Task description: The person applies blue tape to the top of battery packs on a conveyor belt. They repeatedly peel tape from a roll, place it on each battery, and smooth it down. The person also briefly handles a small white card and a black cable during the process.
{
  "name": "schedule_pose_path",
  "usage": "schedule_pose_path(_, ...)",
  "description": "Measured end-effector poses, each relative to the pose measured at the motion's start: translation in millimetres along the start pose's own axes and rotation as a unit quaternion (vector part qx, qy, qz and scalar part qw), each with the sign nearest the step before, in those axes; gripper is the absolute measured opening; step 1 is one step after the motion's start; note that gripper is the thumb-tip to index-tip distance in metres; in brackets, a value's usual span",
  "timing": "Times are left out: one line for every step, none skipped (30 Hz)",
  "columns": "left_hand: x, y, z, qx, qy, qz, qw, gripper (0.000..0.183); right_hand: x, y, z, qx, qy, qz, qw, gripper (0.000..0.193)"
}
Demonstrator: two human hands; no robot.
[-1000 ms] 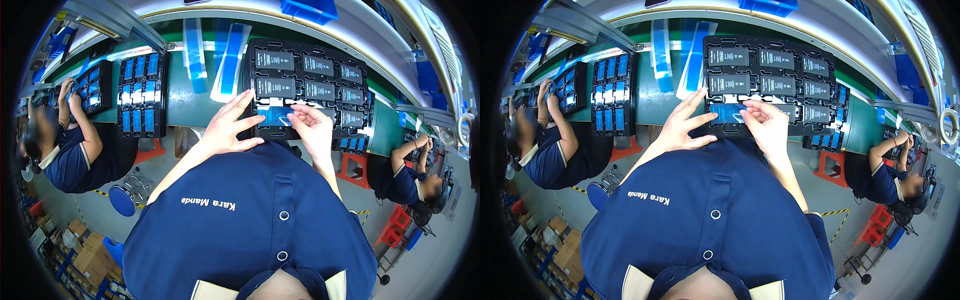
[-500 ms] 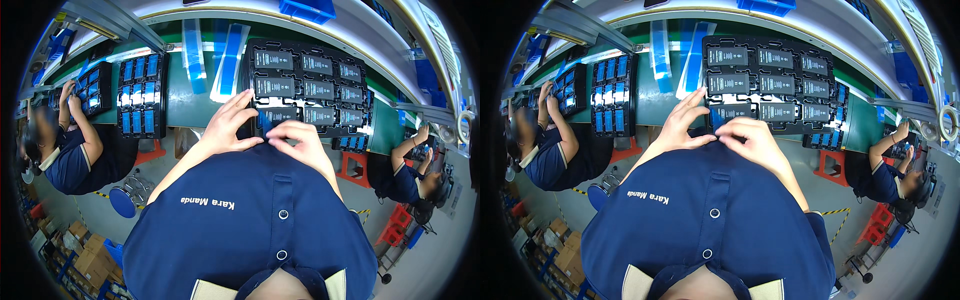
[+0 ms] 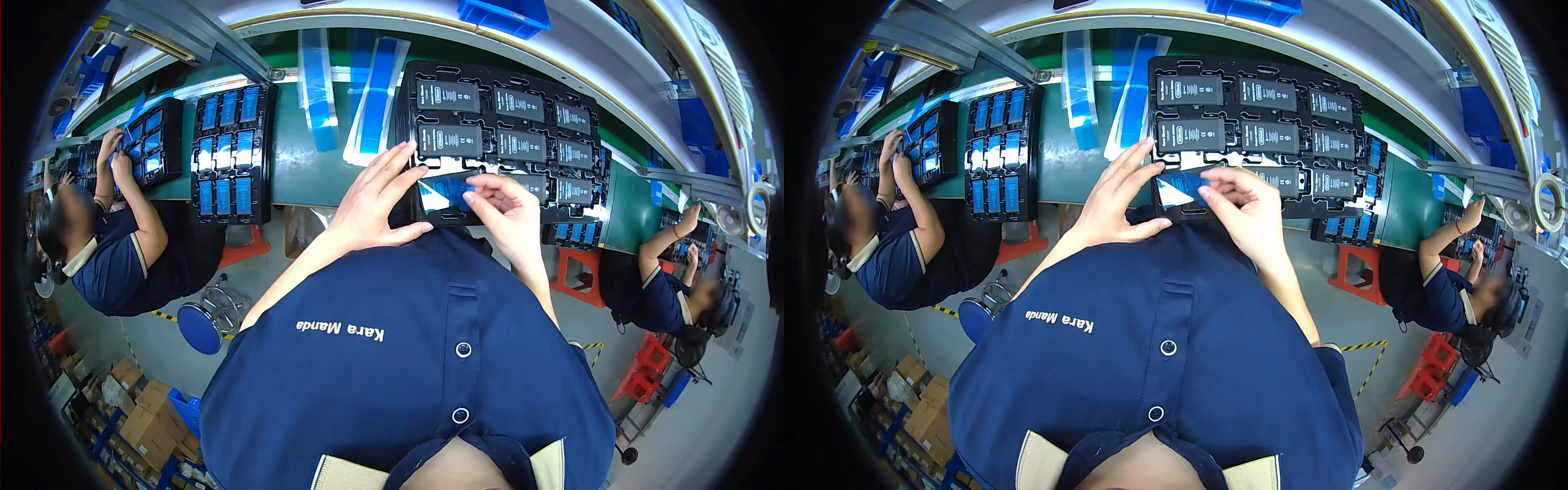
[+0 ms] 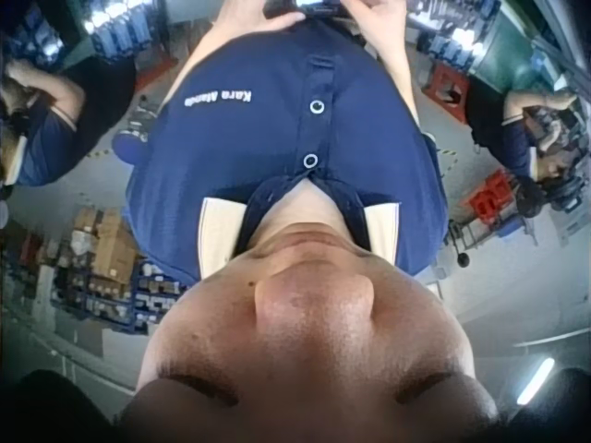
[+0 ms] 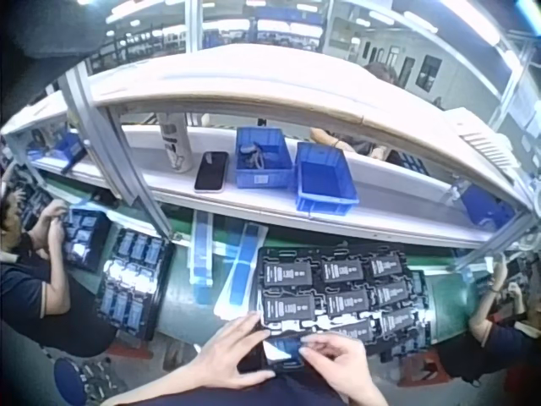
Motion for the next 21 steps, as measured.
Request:
schedule_pose_path(1.3, 0.3, -0.7, 0.004, 0.000, -0.004, 1.000, 0.069, 4.6, 2.0, -1.3, 0.021, -0.009, -0.034, 0.999, 0.021)
schedule_pose_path(0.8, -1.2, -2.4, 0.011, 0.003, -0.009, 1.000, 0.066, 4.7, 2.3, -1.3, 0.024, -0.013, -0.042, 0.999, 0.021)
schedule_pose_path(-0.3, -3.9, -5.3, 0.018, 0.005, -0.013, 1.000, 0.064, 4.3, 2.8, -1.2, 0.028, -0.016, -0.050, 0.998, 0.021)
schedule_pose_path(-0.3, -4.9, -7.9, 0.025, 0.008, -0.017, 1.000, 0.061, 4.3, 3.8, -1.4, 0.032, -0.020, -0.059, 0.998, 0.021)
schedule_pose_path(0.9, -4.4, -9.7, 0.023, 0.011, -0.015, 1.000, 0.059, 3.3, 3.7, -0.6, 0.024, -0.014, -0.052, 0.998, 0.021)
schedule_pose_path(3.2, -2.3, -12.5, 0.022, 0.015, -0.013, 1.000, 0.056, 2.5, 4.3, 1.3, 0.017, -0.009, -0.046, 0.999, 0.020)
schedule_pose_path(4.9, -0.9, -15.1, 0.019, 0.018, -0.010, 1.000, 0.054, 1.4, 5.0, 3.4, 0.011, -0.004, -0.039, 0.999, 0.020)
schedule_pose_path(5.0, -0.3, -17.3, 0.022, 0.022, -0.007, 0.999, 0.053, -4.4, 4.8, 5.1, -0.003, 0.019, -0.012, 1.000, 0.019)
schedule_pose_path(4.4, -0.1, -19.9, 0.024, 0.025, -0.004, 0.999, 0.052, -11.3, 4.8, 6.6, -0.017, 0.042, 0.015, 0.999, 0.018)
schedule_pose_path(3.4, 0.5, -21.1, 0.028, 0.030, -0.004, 0.999, 0.051, -16.3, 4.5, 7.3, -0.033, 0.066, 0.040, 0.996, 0.017)
schedule_pose_path(2.1, 0.3, -22.1, 0.026, 0.035, -0.001, 0.999, 0.050, -22.2, 1.7, 8.7, -0.065, 0.108, 0.080, 0.989, 0.015)
schedule_pose_path(0.5, 0.3, -22.9, 0.024, 0.040, 0.002, 0.999, 0.050, -26.5, -2.9, 11.0, -0.094, 0.111, 0.074, 0.987, 0.016)
schedule_pose_path(-0.3, 0.2, -22.6, 0.023, 0.046, 0.004, 0.999, 0.049, -33.4, -6.5, 11.9, -0.111, 0.133, 0.078, 0.982, 0.016)
schedule_pose_path(0.3, 0.3, -22.0, 0.019, 0.043, -0.008, 0.999, 0.049, -38.1, -9.9, 13.2, -0.128, 0.156, 0.082, 0.976, 0.017)
schedule_pose_path(1.0, 0.7, -21.0, 0.016, 0.042, -0.021, 0.999, 0.048, -37.2, -10.8, 13.1, -0.142, 0.162, 0.081, 0.973, 0.016)
schedule_pose_path(1.5, 1.1, -21.2, 0.011, 0.039, -0.029, 0.999, 0.048, -38.1, -10.7, 12.2, -0.154, 0.166, 0.082, 0.971, 0.016)
schedule_pose_path(3.0, 1.7, -21.4, 0.014, 0.030, -0.039, 0.999, 0.049, -38.9, -10.7, 12.2, -0.167, 0.169, 0.082, 0.968, 0.016)
schedule_pose_path(4.2, 2.3, -21.3, 0.017, 0.020, -0.049, 0.998, 0.049, -35.3, -4.3, 10.2, -0.144, 0.135, 0.028, 0.980, 0.015)
schedule_pose_path(5.6, 2.6, -21.1, 0.018, 0.010, -0.060, 0.998, 0.050, -29.7, 2.1, 10.0, -0.119, 0.100, -0.027, 0.987, 0.015)
schedule_pose_path(5.6, 2.5, -20.3, 0.015, 0.008, -0.059, 0.998, 0.052, -22.9, 8.4, 9.6, -0.095, 0.065, -0.083, 0.990, 0.015)
schedule_pose_path(5.3, 2.5, -19.0, 0.012, 0.006, -0.058, 0.998, 0.054, -20.3, 21.2, 6.9, -0.038, 0.072, -0.099, 0.992, 0.014)
Point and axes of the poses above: each hand's wrist, its own z-axis away from the middle knuckle, its own y-axis out of the back of the hand, x = y × z, the point moved 8 cm from there along -z, towards the middle knuckle, and after that the axes turned 3 degrees about z, right-handed, at the moved point
